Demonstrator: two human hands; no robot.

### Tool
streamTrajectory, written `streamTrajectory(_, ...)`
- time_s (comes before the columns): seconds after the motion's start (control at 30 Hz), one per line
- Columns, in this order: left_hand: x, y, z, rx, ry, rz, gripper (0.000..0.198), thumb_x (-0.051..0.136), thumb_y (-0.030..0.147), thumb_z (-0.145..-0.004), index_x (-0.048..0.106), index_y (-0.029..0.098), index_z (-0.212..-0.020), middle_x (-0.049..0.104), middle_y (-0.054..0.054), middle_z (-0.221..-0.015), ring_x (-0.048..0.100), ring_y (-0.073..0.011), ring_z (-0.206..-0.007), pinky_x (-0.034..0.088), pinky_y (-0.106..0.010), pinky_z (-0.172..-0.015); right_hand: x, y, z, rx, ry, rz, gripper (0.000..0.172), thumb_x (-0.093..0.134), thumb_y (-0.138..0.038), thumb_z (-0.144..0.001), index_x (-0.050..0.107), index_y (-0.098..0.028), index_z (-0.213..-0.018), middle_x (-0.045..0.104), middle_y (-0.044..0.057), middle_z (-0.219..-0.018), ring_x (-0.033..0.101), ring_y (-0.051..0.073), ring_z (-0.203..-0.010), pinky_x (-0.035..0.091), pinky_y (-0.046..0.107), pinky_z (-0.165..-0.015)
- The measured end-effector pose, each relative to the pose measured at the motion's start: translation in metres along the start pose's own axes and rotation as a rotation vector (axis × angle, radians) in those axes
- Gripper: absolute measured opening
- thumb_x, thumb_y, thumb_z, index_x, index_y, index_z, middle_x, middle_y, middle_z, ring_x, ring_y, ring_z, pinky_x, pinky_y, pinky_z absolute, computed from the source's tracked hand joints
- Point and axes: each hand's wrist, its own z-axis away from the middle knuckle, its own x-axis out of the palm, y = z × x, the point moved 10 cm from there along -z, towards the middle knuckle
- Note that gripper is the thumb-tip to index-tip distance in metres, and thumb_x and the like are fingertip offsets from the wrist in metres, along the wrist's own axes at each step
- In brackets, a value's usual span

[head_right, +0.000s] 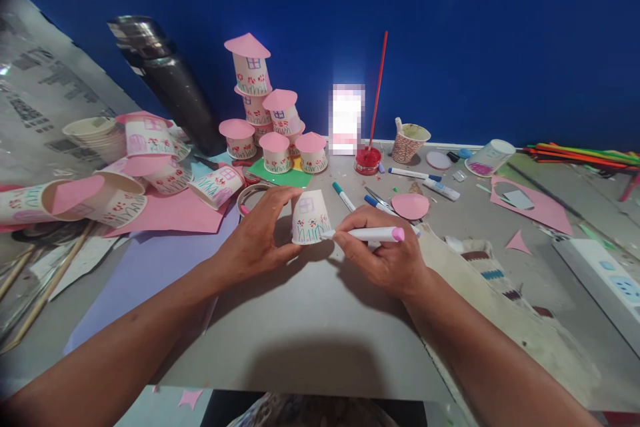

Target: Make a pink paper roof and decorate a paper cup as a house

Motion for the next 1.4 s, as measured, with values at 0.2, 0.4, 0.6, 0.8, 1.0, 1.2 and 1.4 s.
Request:
streamTrajectory(0.2, -0.001, 0.002, 0.000, 0.012, 0.005, 0.010, 0.065, 0.069, 0.022, -0.089, 0.038, 0.024, -0.146, 0.059, -0.016, -0.140, 0.059, -0.0323, -0.130, 0.051, -0.054, -0.106, 0.009, 0.001, 0.000, 0.017, -0.058, -0.013, 0.012, 0.066, -0.016, -0.091, 0.072, -0.021, -0.082, 0.073, 0.002, -0.069, 0.064, 0.015, -0.056, 0.051, 0.027, -0.053)
streamTrajectory(0.4, 0.000, -0.002, 0.001, -0.015, 0.010, 0.025, 0.068, 0.076, 0.029, -0.088, 0.040, 0.025, -0.145, 0.060, -0.015, -0.140, 0.061, -0.0318, -0.128, 0.052, -0.053, -0.105, 0.008, 0.002, 0.002, 0.016, -0.056, 0.005, 0.011, 0.066, -0.017, -0.091, 0.072, -0.021, -0.083, 0.073, 0.002, -0.070, 0.065, 0.015, -0.057, 0.050, 0.027, -0.054)
streamTrajectory(0.6, 0.000, -0.003, 0.000, -0.019, 0.012, 0.027, 0.067, 0.078, 0.029, -0.088, 0.041, 0.024, -0.144, 0.060, -0.015, -0.140, 0.061, -0.0310, -0.129, 0.052, -0.052, -0.105, 0.007, 0.001, 0.002, -0.002, -0.040, -0.009, 0.011, 0.065, -0.015, -0.092, 0.071, -0.021, -0.084, 0.073, 0.001, -0.071, 0.066, 0.014, -0.059, 0.049, 0.026, -0.054)
streamTrajectory(0.8, -0.001, -0.004, 0.001, -0.020, 0.008, 0.008, 0.071, 0.078, 0.022, -0.085, 0.039, 0.024, -0.145, 0.059, -0.016, -0.142, 0.060, -0.0320, -0.130, 0.052, -0.052, -0.106, -0.005, 0.007, 0.003, 0.047, 0.033, 0.019, 0.010, 0.068, -0.015, -0.090, 0.072, -0.021, -0.082, 0.073, 0.001, -0.070, 0.064, 0.015, -0.058, 0.050, 0.028, -0.053)
streamTrajectory(1.0, -0.001, -0.004, 0.002, -0.019, 0.002, 0.037, 0.070, 0.076, 0.024, -0.086, 0.039, 0.024, -0.146, 0.058, -0.016, -0.143, 0.059, -0.0324, -0.131, 0.052, -0.053, -0.107, 0.000, 0.002, 0.000, 0.007, -0.013, 0.001, 0.013, 0.066, -0.013, -0.090, 0.071, -0.020, -0.081, 0.073, 0.001, -0.071, 0.064, 0.013, -0.058, 0.049, 0.025, -0.053)
streamTrajectory(1.2, 0.002, -0.009, 0.001, -0.090, -0.006, 0.102, 0.069, 0.079, 0.031, -0.086, 0.043, 0.023, -0.144, 0.059, -0.015, -0.143, 0.060, -0.0316, -0.130, 0.053, -0.050, -0.107, 0.003, -0.002, -0.002, -0.005, -0.045, 0.029, 0.013, 0.065, -0.013, -0.091, 0.070, -0.020, -0.081, 0.073, 0.001, -0.070, 0.064, 0.013, -0.057, 0.048, 0.025, -0.053)
streamTrajectory(1.4, 0.003, -0.015, 0.001, -0.136, 0.001, 0.118, 0.070, 0.081, 0.031, -0.083, 0.045, 0.023, -0.144, 0.059, -0.015, -0.143, 0.060, -0.0318, -0.131, 0.052, -0.051, -0.109, 0.004, -0.003, -0.001, -0.017, -0.040, 0.022, 0.014, 0.064, -0.014, -0.092, 0.069, -0.020, -0.081, 0.072, 0.001, -0.069, 0.063, 0.012, -0.057, 0.047, 0.024, -0.052)
